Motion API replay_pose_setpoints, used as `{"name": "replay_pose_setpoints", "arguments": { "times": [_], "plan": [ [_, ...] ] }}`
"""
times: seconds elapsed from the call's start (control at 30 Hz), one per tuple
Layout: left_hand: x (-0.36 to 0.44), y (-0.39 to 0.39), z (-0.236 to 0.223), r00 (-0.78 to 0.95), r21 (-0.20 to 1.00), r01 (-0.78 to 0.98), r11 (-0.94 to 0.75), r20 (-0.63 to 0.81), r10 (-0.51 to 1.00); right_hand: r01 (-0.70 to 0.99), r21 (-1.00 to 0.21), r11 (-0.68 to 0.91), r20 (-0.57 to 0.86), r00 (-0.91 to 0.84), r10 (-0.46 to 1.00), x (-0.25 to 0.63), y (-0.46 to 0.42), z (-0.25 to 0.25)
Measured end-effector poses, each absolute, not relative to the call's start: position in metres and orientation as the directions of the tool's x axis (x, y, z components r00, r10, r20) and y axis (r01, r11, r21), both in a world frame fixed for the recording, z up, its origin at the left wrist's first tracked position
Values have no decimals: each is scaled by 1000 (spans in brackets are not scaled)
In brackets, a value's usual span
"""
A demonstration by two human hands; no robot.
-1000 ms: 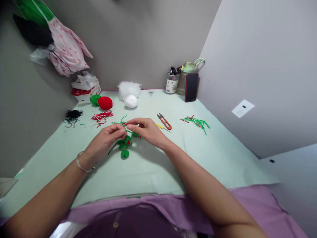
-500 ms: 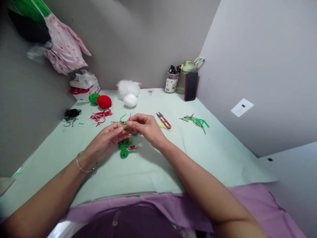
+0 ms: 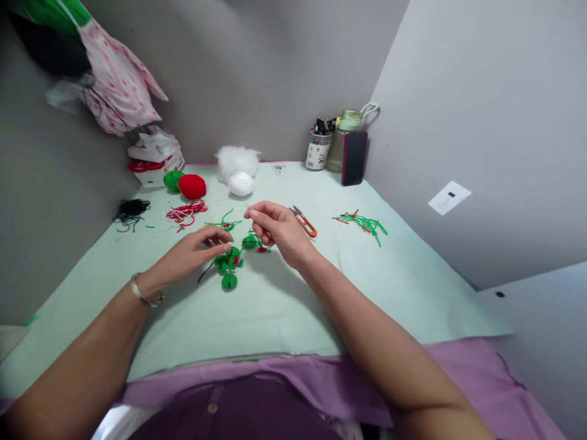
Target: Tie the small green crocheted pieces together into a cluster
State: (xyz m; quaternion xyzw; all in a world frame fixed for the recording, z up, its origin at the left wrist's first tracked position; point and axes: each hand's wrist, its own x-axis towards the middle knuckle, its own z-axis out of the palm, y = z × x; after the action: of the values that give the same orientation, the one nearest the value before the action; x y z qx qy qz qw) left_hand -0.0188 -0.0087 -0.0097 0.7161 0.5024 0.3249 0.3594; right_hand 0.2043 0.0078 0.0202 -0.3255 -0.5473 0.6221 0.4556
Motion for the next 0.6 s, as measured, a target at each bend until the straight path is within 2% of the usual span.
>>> {"name": "replay_pose_setpoints", "arguments": {
  "times": [0.07,0.13,0.2,0.33,0.47,0.6],
  "plan": [
    [-16,-8,-19,317,792,558,-249,74,946,-184,-983,10,74,-347,935,205,8,19],
    [-13,-9,-23,345,811,538,-228,35,938,-163,-987,15,69,-333,940,204,8,18],
    [-10,-11,-21,328,886,428,-177,30,944,-139,-989,39,82,-323,943,204,8,17],
    [-10,-12,-9,199,993,89,-78,59,978,-34,-994,105,110,-337,935,201,5,16],
    [-10,-13,-5,143,982,-189,-28,55,988,155,-967,202,128,-390,912,195,0,15],
    [-6,-15,-4,108,954,-299,-5,39,993,188,-948,258,140,-481,866,189,-4,11]
  ]
}}
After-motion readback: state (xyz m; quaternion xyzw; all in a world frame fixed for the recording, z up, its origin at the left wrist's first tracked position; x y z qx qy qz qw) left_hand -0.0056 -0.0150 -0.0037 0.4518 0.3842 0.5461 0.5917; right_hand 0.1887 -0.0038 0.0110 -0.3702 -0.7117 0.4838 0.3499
